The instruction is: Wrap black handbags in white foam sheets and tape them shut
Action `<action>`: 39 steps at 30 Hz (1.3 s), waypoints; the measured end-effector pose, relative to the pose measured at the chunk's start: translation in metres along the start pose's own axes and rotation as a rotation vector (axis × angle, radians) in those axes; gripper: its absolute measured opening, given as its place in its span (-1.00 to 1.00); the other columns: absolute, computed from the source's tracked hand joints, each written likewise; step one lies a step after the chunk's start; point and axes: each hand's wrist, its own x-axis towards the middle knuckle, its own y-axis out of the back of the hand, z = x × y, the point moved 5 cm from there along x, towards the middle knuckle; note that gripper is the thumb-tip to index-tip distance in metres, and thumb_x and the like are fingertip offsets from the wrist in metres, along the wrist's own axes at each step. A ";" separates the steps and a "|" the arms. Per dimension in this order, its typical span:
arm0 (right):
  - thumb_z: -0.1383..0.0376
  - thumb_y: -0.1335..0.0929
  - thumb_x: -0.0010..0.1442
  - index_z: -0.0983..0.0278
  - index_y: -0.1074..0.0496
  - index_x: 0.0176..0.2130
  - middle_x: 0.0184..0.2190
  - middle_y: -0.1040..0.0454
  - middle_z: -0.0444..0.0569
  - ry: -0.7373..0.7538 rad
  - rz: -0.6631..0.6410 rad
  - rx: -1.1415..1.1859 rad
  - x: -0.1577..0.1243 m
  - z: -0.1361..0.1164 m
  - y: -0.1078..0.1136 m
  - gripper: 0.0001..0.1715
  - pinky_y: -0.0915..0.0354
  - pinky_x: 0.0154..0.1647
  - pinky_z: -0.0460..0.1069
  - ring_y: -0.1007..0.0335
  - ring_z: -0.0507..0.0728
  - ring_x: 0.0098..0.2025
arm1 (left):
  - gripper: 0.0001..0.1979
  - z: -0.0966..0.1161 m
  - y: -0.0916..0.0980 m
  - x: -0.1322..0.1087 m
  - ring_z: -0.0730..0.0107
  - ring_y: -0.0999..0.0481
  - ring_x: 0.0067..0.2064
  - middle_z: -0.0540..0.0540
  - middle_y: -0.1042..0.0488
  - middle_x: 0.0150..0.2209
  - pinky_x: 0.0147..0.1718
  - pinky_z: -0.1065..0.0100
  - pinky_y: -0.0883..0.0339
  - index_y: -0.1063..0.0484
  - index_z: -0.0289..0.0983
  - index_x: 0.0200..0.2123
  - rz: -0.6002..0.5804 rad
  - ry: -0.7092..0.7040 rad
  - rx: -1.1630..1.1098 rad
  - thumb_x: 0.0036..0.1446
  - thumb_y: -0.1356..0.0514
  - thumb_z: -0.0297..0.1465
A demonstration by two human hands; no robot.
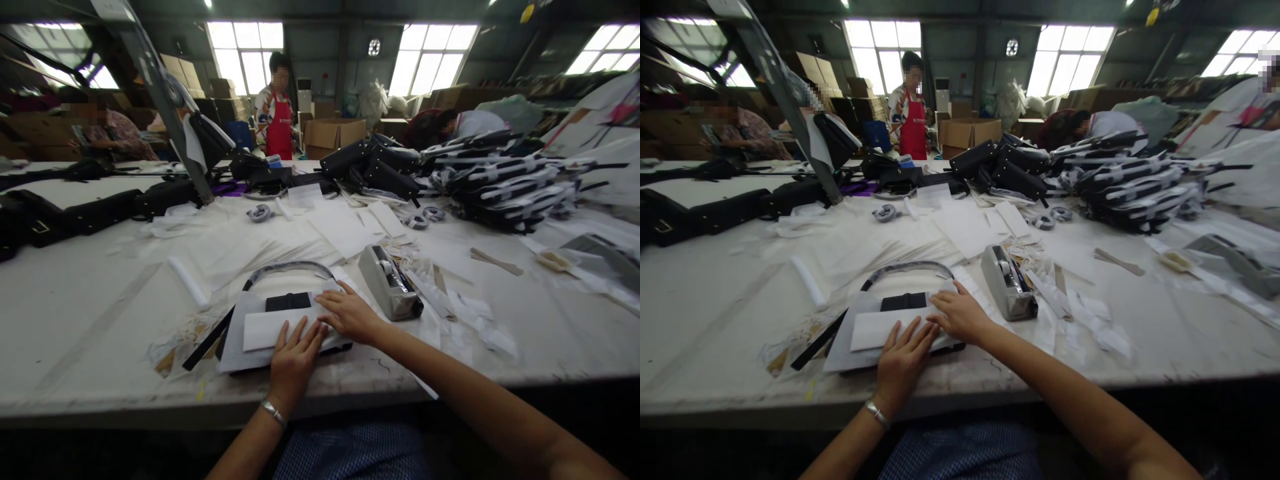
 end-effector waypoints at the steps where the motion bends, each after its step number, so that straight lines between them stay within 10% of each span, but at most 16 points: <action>1: 0.11 -0.26 0.38 0.30 -0.35 0.19 0.16 -0.41 0.12 0.003 -0.030 -0.026 0.011 0.004 -0.005 -0.51 0.02 0.37 0.21 -0.25 0.22 0.25 | -0.60 0.000 -0.001 0.000 0.19 -0.35 0.23 -0.01 -0.43 0.16 0.32 -0.03 0.01 -0.31 -0.07 0.22 0.003 -0.002 0.003 0.34 -0.07 -0.39; 7: 0.10 -0.22 0.41 0.38 -0.35 0.17 0.14 -0.41 0.20 -0.095 -0.184 -0.148 0.037 0.020 -0.039 -0.48 -0.01 0.32 0.23 -0.26 0.25 0.24 | -0.59 -0.002 -0.006 -0.004 0.20 -0.32 0.25 0.02 -0.40 0.18 0.34 -0.04 0.08 -0.30 -0.08 0.23 -0.003 0.001 -0.030 0.34 -0.07 -0.41; 17: 0.18 -0.25 0.40 0.37 -0.53 -0.13 -0.09 -0.56 0.18 -0.155 -0.212 -0.189 0.045 0.013 -0.031 -0.64 -0.11 0.22 0.24 -0.44 0.26 0.05 | -0.56 -0.003 -0.008 -0.006 0.18 -0.31 0.26 -0.03 -0.39 0.19 0.31 -0.07 -0.01 -0.28 -0.04 0.24 -0.029 0.004 -0.041 0.32 -0.11 -0.39; 20: 0.24 -0.23 0.41 0.28 -0.44 0.07 0.09 -0.47 0.09 -0.126 -0.150 -0.138 0.022 0.010 -0.019 -0.66 -0.09 0.28 0.19 -0.32 0.18 0.18 | -0.57 -0.004 -0.006 -0.005 0.18 -0.32 0.25 -0.01 -0.40 0.19 0.30 -0.08 -0.02 -0.29 -0.04 0.23 -0.030 0.013 -0.063 0.32 -0.10 -0.40; 25: 0.25 -0.28 0.38 0.21 -0.41 0.11 0.02 -0.49 0.05 -0.064 0.345 0.039 -0.077 -0.015 0.003 -0.66 -0.31 0.16 0.08 -0.39 0.14 0.09 | -0.57 -0.004 -0.005 -0.005 0.13 -0.31 0.26 0.00 -0.38 0.21 0.30 -0.10 0.02 -0.28 -0.06 0.24 -0.048 0.034 -0.117 0.33 -0.09 -0.39; 29: 0.29 -0.31 0.36 0.20 -0.41 0.11 -0.05 -0.53 0.04 0.010 0.268 -0.023 -0.130 -0.036 -0.020 -0.66 -0.41 0.04 0.06 -0.44 0.16 -0.02 | -0.56 -0.004 -0.005 -0.004 0.13 -0.30 0.27 -0.03 -0.37 0.21 0.31 -0.09 0.06 -0.28 -0.06 0.24 -0.065 0.041 -0.139 0.32 -0.10 -0.40; 39: 0.38 -0.22 0.38 0.30 -0.47 0.04 -0.12 -0.57 0.07 0.112 0.230 -0.271 -0.110 -0.040 -0.047 -0.67 -0.39 -0.17 0.07 -0.44 0.18 -0.17 | -0.55 -0.004 -0.005 -0.003 0.13 -0.30 0.27 -0.03 -0.36 0.22 0.32 -0.08 0.09 -0.25 -0.09 0.26 -0.070 0.028 -0.115 0.32 -0.10 -0.35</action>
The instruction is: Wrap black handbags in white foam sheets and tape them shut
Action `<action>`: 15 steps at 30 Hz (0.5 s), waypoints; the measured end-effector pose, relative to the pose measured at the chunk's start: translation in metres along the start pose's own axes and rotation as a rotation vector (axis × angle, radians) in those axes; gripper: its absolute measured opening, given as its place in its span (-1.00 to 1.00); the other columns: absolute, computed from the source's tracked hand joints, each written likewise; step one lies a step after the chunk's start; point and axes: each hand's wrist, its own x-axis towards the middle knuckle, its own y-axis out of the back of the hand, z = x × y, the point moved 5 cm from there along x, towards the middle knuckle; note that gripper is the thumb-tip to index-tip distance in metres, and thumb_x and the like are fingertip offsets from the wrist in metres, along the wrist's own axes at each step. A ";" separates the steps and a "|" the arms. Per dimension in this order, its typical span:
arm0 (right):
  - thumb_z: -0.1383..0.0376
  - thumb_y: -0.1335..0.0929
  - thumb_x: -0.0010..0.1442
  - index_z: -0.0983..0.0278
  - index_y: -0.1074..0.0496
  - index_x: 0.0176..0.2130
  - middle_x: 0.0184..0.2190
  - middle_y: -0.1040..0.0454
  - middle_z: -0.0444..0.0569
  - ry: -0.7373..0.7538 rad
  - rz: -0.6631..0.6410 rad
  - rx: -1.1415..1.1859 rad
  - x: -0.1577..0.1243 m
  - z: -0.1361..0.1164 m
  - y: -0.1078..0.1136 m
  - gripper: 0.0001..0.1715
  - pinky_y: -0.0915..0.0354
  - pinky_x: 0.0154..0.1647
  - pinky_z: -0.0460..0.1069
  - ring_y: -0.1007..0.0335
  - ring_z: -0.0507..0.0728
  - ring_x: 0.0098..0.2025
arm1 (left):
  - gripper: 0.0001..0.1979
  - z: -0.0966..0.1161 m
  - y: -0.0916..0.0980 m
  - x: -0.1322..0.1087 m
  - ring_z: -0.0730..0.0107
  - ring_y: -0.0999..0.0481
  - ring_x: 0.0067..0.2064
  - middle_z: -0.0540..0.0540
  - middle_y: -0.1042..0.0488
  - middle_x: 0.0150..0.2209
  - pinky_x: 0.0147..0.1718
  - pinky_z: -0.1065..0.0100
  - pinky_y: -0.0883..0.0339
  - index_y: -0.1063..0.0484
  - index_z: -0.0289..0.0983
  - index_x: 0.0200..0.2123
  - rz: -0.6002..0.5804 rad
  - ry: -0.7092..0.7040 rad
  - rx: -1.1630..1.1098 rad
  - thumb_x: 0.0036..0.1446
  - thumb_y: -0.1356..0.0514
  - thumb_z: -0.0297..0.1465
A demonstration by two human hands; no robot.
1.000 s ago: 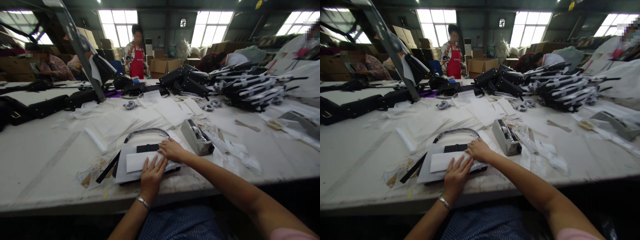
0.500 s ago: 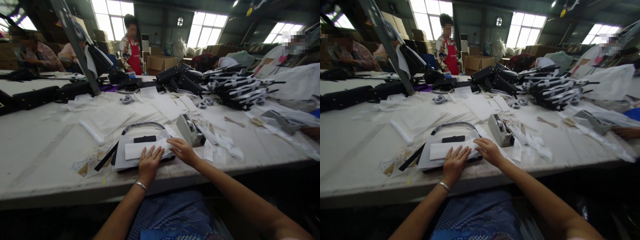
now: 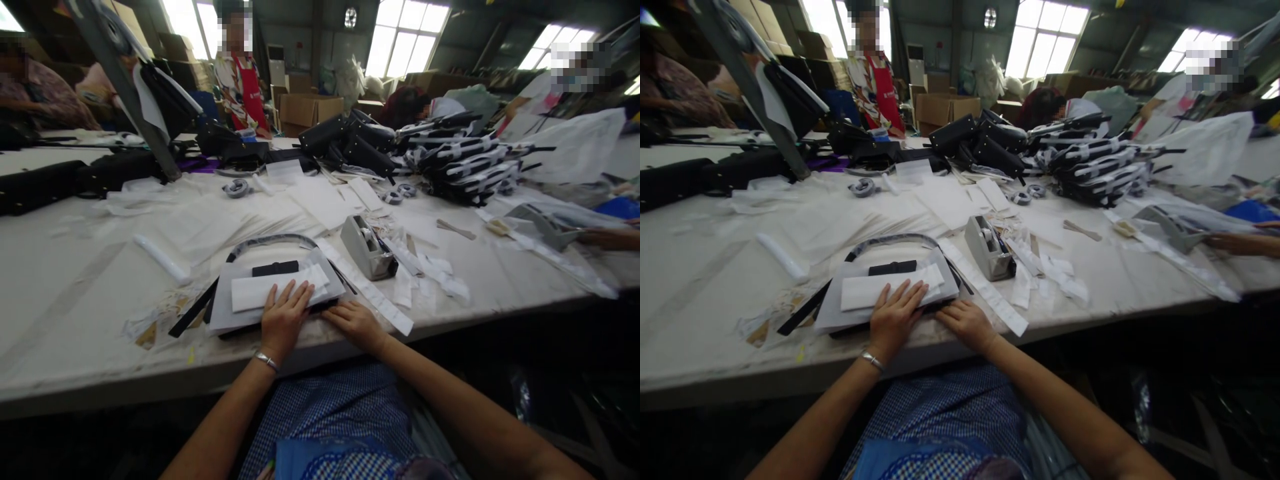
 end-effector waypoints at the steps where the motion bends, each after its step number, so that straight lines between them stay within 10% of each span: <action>1: 0.37 -0.24 0.38 0.28 -0.50 -0.01 -0.15 -0.58 0.06 0.003 0.026 -0.005 0.002 -0.001 0.001 -0.70 -0.37 -0.19 0.06 -0.44 0.17 -0.19 | -0.55 0.000 0.000 0.000 0.14 -0.30 0.27 -0.02 -0.36 0.22 0.32 -0.08 0.08 -0.25 -0.08 0.26 0.001 0.001 0.002 0.31 -0.11 -0.35; 15: 0.44 -0.30 0.34 0.26 -0.49 -0.14 -0.25 -0.61 -0.08 -0.014 0.153 0.143 -0.013 -0.032 0.024 -0.81 -0.29 0.03 0.06 -0.49 0.07 -0.20 | -0.52 0.001 0.000 0.001 0.12 -0.28 0.28 -0.02 -0.33 0.23 0.29 -0.11 0.00 -0.18 -0.02 0.29 0.067 -0.014 0.027 0.33 -0.10 -0.32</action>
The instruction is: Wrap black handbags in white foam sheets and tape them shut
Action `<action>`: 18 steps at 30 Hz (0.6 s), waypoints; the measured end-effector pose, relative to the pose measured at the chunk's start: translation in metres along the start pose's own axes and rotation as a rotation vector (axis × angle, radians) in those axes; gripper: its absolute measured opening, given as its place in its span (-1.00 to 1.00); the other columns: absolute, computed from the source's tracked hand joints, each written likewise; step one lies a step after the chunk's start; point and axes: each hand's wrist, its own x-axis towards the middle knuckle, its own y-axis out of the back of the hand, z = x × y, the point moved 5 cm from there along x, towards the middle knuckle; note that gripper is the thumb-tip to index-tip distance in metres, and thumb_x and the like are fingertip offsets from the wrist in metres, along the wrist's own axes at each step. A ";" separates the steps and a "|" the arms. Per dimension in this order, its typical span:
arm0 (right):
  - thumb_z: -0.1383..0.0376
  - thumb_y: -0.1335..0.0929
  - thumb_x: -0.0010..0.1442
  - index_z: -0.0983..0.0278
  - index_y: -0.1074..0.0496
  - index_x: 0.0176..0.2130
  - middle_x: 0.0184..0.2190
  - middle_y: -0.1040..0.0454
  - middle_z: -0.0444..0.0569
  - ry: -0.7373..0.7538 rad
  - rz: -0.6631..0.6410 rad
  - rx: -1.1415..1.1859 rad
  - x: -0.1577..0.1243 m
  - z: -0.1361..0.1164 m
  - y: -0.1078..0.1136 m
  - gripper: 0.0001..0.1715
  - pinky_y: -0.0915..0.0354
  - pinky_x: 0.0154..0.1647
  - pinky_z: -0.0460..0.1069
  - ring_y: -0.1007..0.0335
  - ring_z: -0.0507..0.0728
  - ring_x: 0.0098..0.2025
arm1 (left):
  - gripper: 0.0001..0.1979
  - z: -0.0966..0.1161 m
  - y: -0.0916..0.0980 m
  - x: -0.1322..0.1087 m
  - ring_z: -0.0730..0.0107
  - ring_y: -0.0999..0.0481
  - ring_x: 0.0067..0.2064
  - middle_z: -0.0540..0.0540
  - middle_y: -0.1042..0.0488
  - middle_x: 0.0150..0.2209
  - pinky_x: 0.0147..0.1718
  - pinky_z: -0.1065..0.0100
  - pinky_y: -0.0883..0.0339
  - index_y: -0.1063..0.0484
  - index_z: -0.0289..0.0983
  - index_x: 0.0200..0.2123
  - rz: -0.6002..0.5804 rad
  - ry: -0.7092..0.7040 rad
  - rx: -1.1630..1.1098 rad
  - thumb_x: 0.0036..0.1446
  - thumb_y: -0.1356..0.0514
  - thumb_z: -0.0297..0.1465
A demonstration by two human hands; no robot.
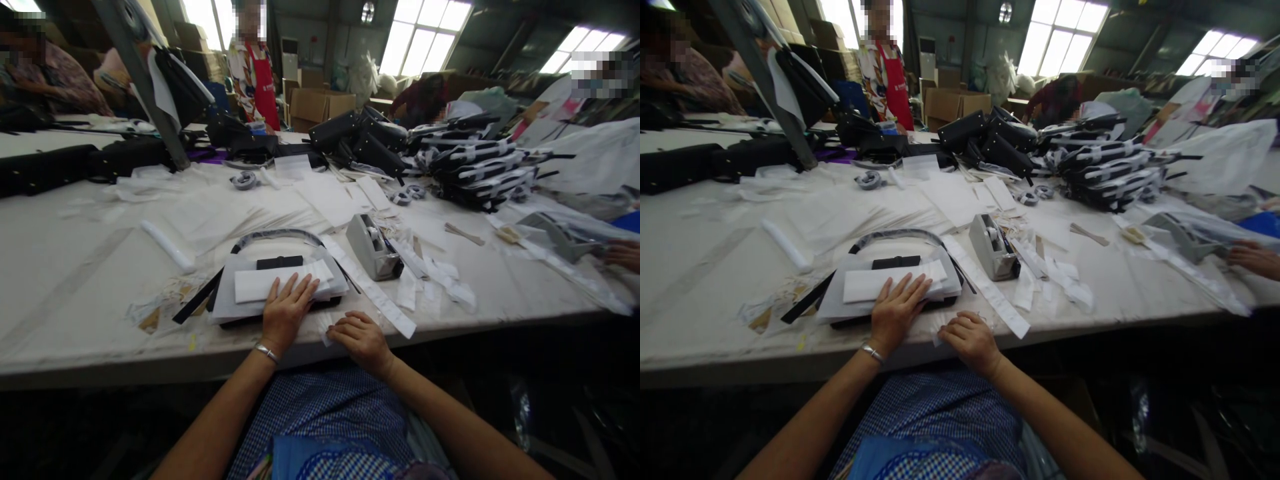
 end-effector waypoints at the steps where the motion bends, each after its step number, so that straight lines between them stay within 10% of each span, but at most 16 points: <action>1: 0.45 -0.28 0.35 0.26 -0.49 -0.13 -0.25 -0.61 -0.09 -0.007 0.008 0.000 -0.001 -0.002 0.002 -0.80 -0.27 0.06 0.07 -0.49 0.07 -0.19 | -0.52 0.000 0.000 0.000 0.13 -0.28 0.28 -0.01 -0.33 0.23 0.29 -0.11 0.00 -0.18 -0.02 0.29 -0.002 -0.001 -0.003 0.33 -0.09 -0.32; 18: 0.48 -0.21 0.33 0.25 -0.43 0.02 -0.09 -0.58 0.02 -0.149 -0.042 0.319 -0.005 0.016 -0.027 -0.64 -0.40 0.12 0.10 -0.51 0.13 -0.01 | -0.52 0.000 0.003 0.001 0.11 -0.24 0.30 -0.02 -0.32 0.24 0.30 -0.10 0.02 -0.19 -0.03 0.29 -0.041 0.016 -0.037 0.33 -0.09 -0.25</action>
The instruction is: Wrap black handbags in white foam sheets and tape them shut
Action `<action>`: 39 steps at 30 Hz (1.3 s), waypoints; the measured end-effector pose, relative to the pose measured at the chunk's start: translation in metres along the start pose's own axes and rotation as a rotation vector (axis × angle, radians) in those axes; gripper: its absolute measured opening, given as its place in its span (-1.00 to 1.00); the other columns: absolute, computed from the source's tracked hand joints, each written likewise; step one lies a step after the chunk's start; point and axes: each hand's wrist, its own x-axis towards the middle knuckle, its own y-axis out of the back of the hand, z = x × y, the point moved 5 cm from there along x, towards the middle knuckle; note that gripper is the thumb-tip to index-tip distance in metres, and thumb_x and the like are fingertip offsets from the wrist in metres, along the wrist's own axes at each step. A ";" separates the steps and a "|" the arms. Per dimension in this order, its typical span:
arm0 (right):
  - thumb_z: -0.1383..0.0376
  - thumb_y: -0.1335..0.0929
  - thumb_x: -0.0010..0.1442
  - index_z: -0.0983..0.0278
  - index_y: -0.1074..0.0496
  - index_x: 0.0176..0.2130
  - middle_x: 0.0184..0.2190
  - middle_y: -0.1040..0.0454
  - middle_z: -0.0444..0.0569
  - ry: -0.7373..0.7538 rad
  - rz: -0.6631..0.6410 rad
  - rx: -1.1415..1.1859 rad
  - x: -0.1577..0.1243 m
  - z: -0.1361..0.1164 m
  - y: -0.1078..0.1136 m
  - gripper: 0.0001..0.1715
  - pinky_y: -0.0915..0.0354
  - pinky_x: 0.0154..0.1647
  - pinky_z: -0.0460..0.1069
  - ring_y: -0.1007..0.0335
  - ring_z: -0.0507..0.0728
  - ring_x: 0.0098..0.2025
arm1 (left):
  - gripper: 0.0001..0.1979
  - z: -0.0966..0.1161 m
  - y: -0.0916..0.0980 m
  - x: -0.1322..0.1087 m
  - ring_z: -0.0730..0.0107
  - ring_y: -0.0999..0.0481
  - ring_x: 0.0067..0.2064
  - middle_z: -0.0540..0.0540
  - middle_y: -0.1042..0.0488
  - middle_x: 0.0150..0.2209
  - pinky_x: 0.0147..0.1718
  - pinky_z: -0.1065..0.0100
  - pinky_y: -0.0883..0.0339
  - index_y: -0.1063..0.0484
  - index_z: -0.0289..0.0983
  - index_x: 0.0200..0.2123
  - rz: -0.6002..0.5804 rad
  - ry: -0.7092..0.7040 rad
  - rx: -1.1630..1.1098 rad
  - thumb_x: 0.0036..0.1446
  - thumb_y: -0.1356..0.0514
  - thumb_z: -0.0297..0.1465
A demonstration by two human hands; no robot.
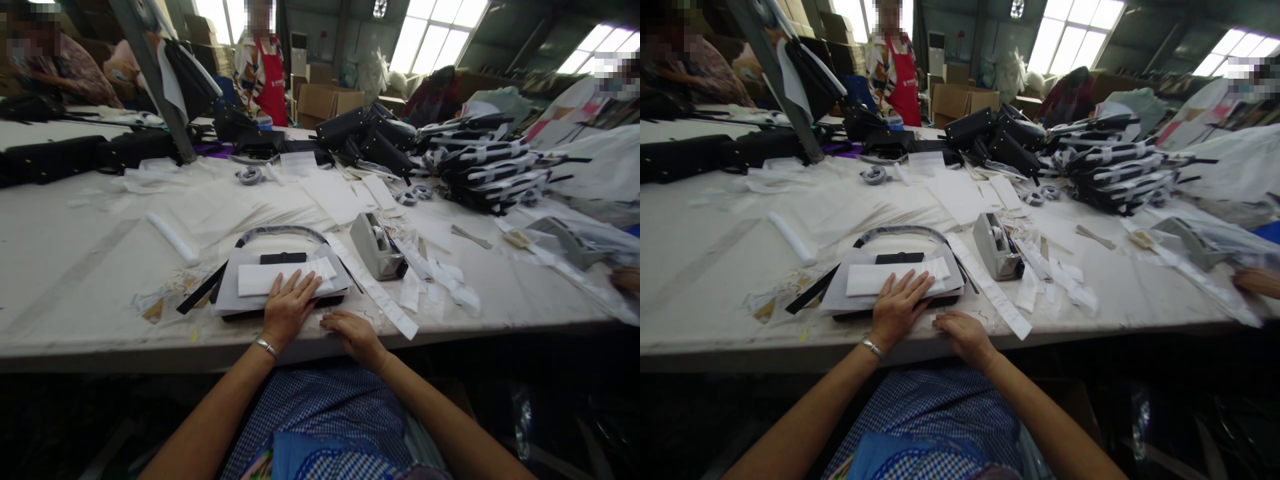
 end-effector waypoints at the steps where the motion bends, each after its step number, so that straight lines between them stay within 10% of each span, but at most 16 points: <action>1: 0.49 -0.21 0.33 0.25 -0.43 0.01 -0.09 -0.58 0.02 0.005 0.004 0.001 -0.001 -0.002 0.000 -0.64 -0.41 0.11 0.10 -0.51 0.13 -0.01 | -0.51 0.000 0.000 0.000 0.12 -0.24 0.30 -0.01 -0.31 0.25 0.30 -0.10 0.03 -0.18 -0.02 0.30 0.000 0.000 0.002 0.33 -0.09 -0.26; 21: 0.37 -0.31 0.34 0.28 -0.43 0.00 -0.15 -0.60 0.02 0.130 0.012 0.017 0.001 -0.032 0.025 -0.77 -0.43 0.04 0.04 -0.55 0.10 -0.10 | -0.58 0.001 0.000 0.000 0.14 -0.28 0.28 0.02 -0.36 0.21 0.30 -0.13 0.01 -0.26 0.03 0.25 -0.001 0.001 -0.025 0.34 -0.08 -0.29; 29: 0.36 -0.38 0.29 0.14 -0.40 0.13 0.07 -0.49 -0.01 0.029 0.146 -0.434 0.050 -0.004 0.054 -0.57 -0.08 0.35 0.21 -0.31 0.21 0.21 | -0.59 0.001 0.000 0.000 0.13 -0.28 0.28 0.02 -0.35 0.23 0.30 -0.14 0.03 -0.26 0.01 0.24 -0.004 -0.002 -0.024 0.35 -0.06 -0.28; 39: 0.46 -0.34 0.29 0.14 -0.53 -0.18 -0.29 -0.62 -0.18 0.142 0.156 -0.383 0.057 -0.017 0.053 -0.75 -0.19 0.20 0.08 -0.50 0.05 -0.16 | -0.56 0.000 0.000 0.001 0.13 -0.30 0.27 -0.04 -0.35 0.22 0.30 -0.12 0.01 -0.23 -0.06 0.27 0.006 0.017 -0.029 0.34 -0.07 -0.27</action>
